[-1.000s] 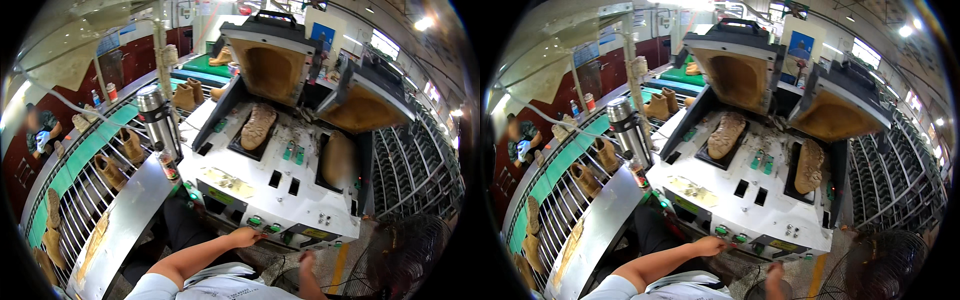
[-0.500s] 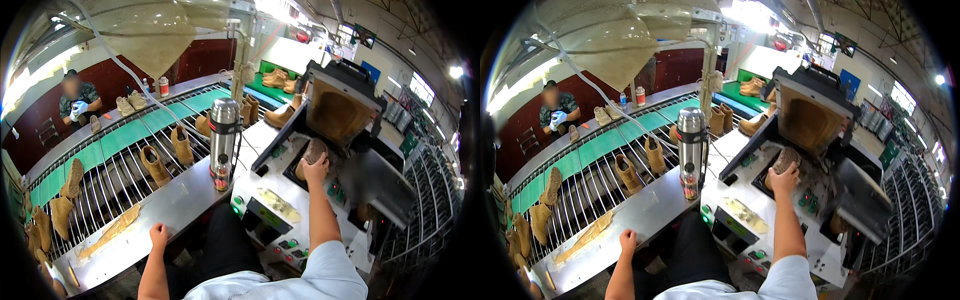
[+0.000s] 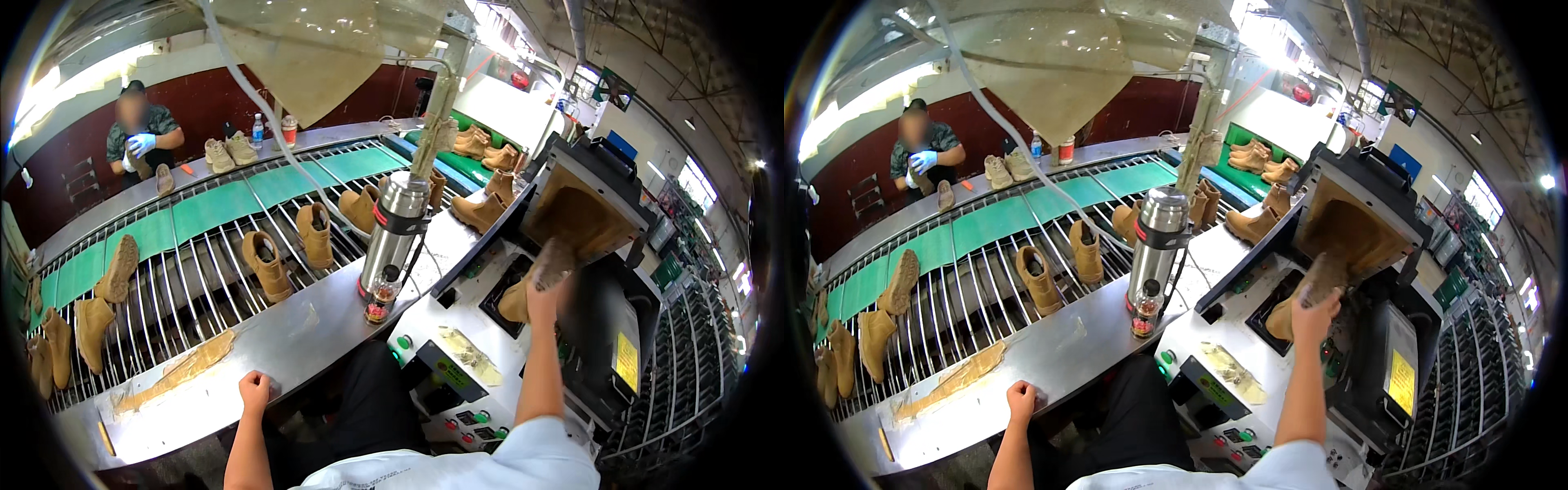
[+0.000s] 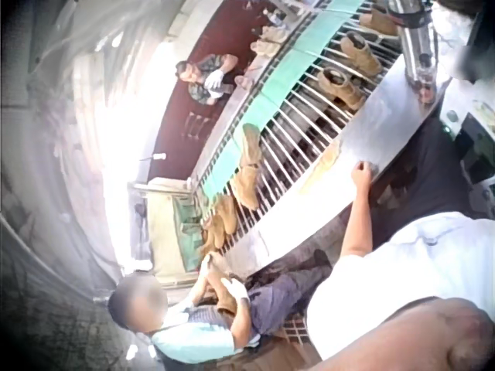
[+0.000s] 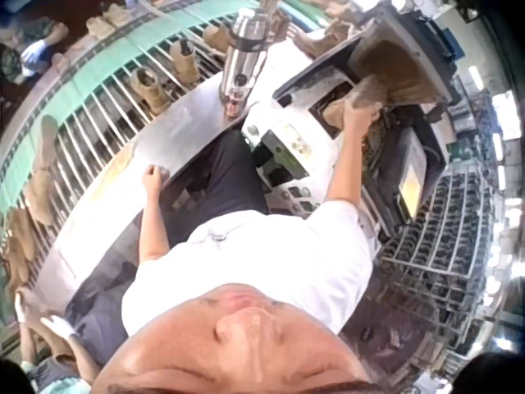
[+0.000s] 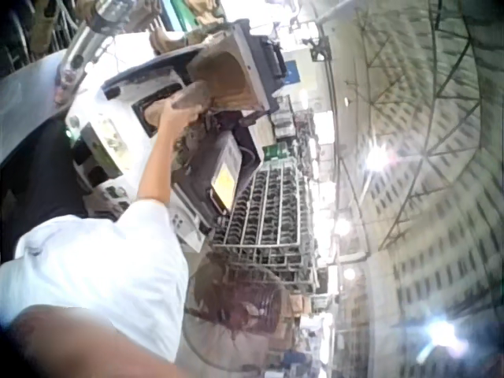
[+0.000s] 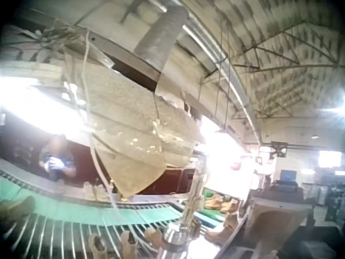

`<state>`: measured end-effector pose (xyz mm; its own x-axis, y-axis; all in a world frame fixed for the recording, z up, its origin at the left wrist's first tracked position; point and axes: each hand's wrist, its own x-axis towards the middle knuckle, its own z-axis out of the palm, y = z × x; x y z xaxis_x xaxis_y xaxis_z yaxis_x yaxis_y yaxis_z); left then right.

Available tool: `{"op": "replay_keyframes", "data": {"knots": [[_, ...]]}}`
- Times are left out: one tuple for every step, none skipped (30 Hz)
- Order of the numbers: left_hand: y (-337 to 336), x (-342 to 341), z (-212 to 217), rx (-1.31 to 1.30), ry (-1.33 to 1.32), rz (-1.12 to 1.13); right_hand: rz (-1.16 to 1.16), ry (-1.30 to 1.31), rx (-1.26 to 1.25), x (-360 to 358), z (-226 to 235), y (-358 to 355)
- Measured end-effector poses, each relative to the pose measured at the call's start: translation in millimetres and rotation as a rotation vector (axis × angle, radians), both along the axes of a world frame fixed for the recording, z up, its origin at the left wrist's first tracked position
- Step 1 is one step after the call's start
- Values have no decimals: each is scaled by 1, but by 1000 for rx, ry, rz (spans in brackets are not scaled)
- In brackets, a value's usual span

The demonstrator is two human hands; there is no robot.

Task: The person picks up a tan boot from a moving conveyor belt, aligns the interior of the boot onto a metal mold within a lasting machine, and presses green buttons on the machine's control panel. The person handles several boots one at a time, transferring them from the belt to the machine stations.

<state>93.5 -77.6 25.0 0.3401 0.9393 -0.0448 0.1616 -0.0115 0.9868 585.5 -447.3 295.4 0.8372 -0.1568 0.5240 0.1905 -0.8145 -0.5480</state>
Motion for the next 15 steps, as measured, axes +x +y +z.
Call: {"op": "replay_keyframes", "data": {"knots": [[-1, 0, 3, -6, -5, -6, 9, -117, 9, -14, -31, -14], [3, -3, -8, 29, -20, 32, 33, -241, 12, -28, -55, -19], [3, -3, -8, 93, 70, 68, 91, -343, 73, -60, -67, -17], [-3, 4, -2, 83, 135, 74, 99, -395, 263, -79, -93, -28], [-5, 12, -15, 163, 283, 92, 12, -372, 227, -90, -99, -24], [-1, 16, -41, -79, 114, 10, -54, -349, 198, -98, -103, -11], [-10, 26, -29, -213, 40, -92, 76, -120, 274, -102, -97, -16], [-28, 42, 0, -311, -8, -241, 223, -3, 374, -111, -92, -9], [-45, 55, 26, -378, -59, -385, 351, 126, 480, -121, -87, -2], [-63, 68, 48, -428, -117, -524, 486, 140, 624, -136, -83, 11], [-76, 79, 70, -455, -198, -640, 615, 153, 773, -150, -80, 26], [-88, 89, 89, -464, -308, -718, 714, 141, 803, -166, -77, 46], [-90, 100, 101, -452, -483, -754, 813, 130, 832, -185, -74, 71], [-88, 102, 109, -432, -655, -787, 909, 123, 864, -205, -73, 94], [-81, 96, 125, -462, -794, -788, 985, 281, 813, -222, -70, 110]]}}
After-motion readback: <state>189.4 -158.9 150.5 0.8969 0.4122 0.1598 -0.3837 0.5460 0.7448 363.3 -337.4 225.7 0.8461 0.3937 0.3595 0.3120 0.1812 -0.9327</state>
